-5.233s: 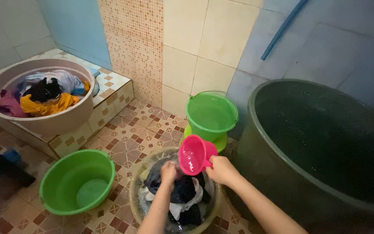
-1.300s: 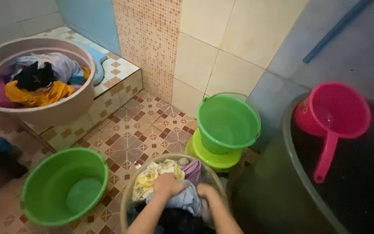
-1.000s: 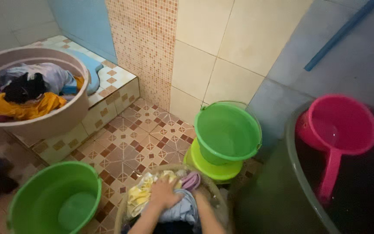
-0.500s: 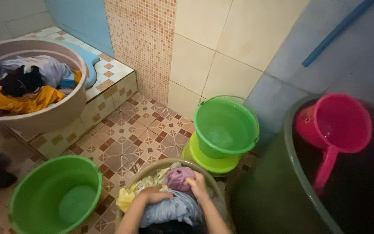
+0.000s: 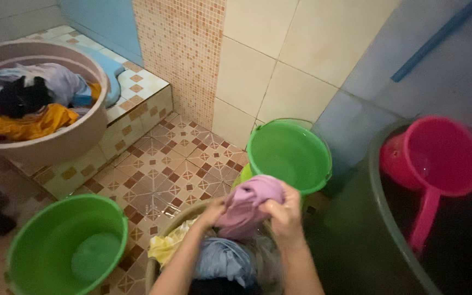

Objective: The person washes clothes by hand, pouring water from a large tub into buckets using a pink scoop, scrubbing items in soapy water, rinsing them, and wringing them out.

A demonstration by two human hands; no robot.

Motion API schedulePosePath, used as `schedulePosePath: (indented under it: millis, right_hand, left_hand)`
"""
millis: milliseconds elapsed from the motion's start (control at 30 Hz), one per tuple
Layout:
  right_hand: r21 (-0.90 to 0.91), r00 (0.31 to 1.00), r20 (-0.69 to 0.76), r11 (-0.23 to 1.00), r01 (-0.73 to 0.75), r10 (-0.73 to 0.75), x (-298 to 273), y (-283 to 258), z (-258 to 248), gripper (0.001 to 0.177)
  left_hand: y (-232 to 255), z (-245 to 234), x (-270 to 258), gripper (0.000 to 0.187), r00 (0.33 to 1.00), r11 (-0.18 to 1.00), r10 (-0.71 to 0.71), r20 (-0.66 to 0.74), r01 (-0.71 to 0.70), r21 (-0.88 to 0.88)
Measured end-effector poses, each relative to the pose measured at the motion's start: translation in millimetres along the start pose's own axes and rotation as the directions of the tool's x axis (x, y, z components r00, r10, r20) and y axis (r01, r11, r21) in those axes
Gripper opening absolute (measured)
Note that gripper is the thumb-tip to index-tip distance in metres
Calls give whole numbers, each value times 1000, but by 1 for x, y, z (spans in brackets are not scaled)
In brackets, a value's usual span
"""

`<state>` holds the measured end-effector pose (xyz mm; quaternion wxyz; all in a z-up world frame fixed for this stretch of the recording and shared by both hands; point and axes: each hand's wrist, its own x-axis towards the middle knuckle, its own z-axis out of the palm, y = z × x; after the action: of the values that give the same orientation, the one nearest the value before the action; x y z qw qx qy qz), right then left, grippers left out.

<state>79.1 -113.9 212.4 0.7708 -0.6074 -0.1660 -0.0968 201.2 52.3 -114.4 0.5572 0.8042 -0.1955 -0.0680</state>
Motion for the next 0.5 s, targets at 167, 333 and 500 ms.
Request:
schedulePosePath:
  millis: [167, 333, 500]
  right_hand:
    - [89, 999, 40, 996, 26, -30, 13, -56, -16, 47]
    - [-73, 942, 228, 969, -236, 247, 20, 36, -56, 56]
    - [-671, 824, 177, 678, -299, 538, -22, 205, -100, 56]
  left_hand:
    - [37, 32, -25, 70, 979, 684, -177, 97, 52, 728]
    - [56, 26, -46, 58, 848, 664, -522, 95, 333, 670]
    - [69, 4, -85, 55, 785, 667, -600, 153, 385, 638]
